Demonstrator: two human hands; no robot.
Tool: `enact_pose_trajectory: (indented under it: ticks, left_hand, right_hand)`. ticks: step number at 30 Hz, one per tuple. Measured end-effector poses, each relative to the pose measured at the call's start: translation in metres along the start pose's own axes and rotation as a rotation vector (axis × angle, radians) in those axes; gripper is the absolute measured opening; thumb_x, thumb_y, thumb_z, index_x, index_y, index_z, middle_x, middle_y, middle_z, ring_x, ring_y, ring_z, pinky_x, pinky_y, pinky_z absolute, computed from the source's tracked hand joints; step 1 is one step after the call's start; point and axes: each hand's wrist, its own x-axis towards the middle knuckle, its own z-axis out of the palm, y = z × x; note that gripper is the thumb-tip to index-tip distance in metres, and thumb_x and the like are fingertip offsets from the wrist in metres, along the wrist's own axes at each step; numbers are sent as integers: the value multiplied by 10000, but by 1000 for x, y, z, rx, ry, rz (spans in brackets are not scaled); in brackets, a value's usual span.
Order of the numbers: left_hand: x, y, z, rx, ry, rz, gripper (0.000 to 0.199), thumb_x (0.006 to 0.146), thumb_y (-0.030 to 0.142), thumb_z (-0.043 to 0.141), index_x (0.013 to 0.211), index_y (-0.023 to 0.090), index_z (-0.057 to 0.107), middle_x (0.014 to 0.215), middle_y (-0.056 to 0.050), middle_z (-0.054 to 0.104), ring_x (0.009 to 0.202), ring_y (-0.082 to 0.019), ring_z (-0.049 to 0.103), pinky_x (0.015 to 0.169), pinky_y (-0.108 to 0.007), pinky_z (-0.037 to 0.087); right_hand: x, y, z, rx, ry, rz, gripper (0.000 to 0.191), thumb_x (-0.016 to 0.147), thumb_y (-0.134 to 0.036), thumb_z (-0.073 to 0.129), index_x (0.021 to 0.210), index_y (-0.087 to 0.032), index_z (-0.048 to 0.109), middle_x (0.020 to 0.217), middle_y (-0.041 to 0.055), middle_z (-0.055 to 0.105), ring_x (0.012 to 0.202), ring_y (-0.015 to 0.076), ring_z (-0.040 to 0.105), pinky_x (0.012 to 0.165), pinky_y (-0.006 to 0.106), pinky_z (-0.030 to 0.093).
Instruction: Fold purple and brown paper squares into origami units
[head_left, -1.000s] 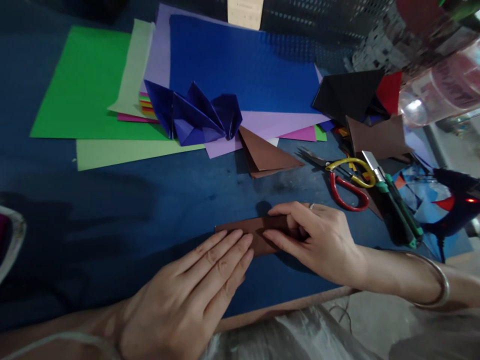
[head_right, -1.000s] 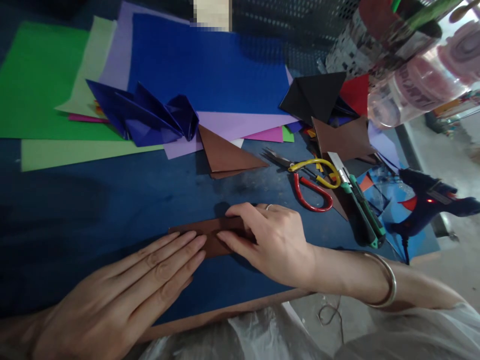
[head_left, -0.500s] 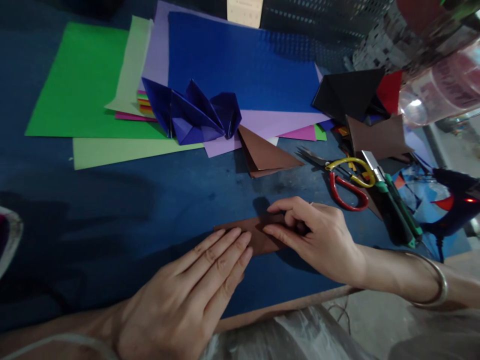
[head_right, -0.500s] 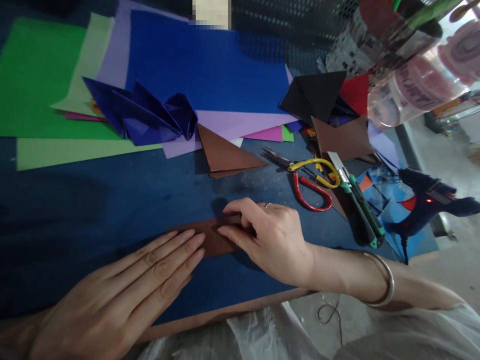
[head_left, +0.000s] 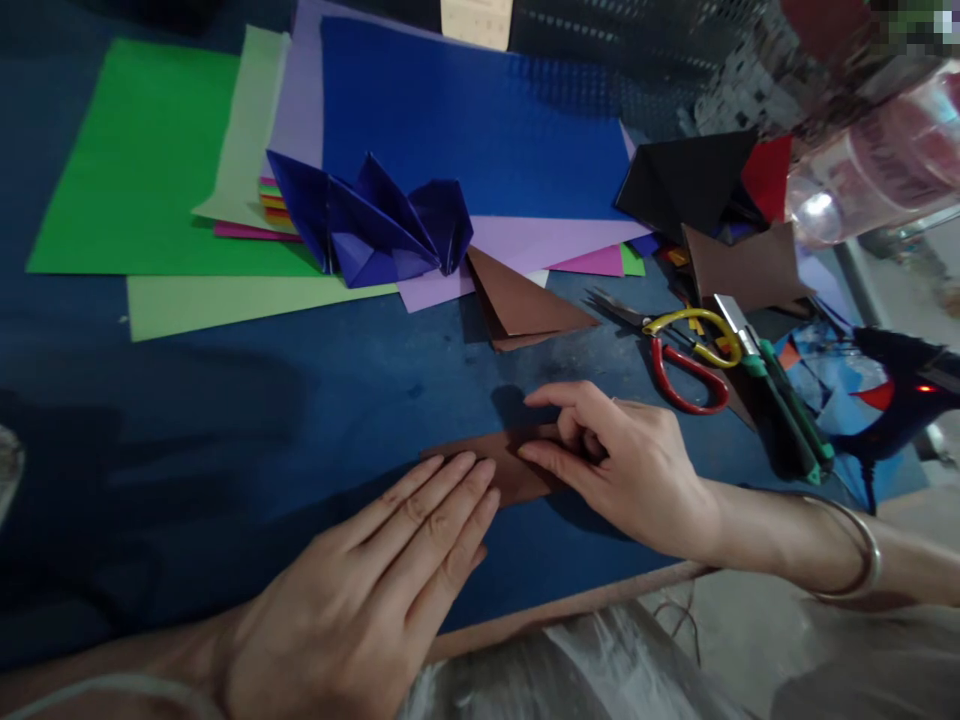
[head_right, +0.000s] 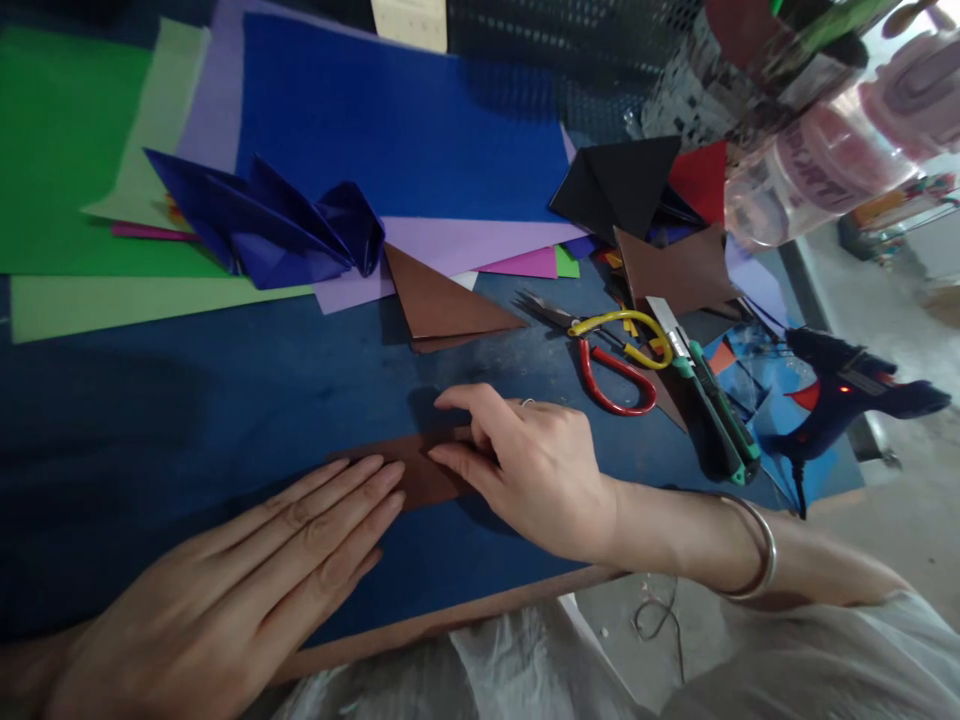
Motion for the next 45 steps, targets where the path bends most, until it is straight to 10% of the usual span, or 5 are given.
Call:
enact_pose_trajectory:
  ticks: [45]
  left_hand:
    - [12, 1, -7, 92, 15, 88, 427, 1019, 273, 567, 1246, -83, 631, 1253, -263, 695, 1158, -398, 697, 913, -480, 664]
  right_hand:
    - [-6, -1, 3, -213, 91, -136, 369, 979, -518, 624, 1044, -155, 645, 745, -8, 666, 593, 112, 588, 556, 262, 380]
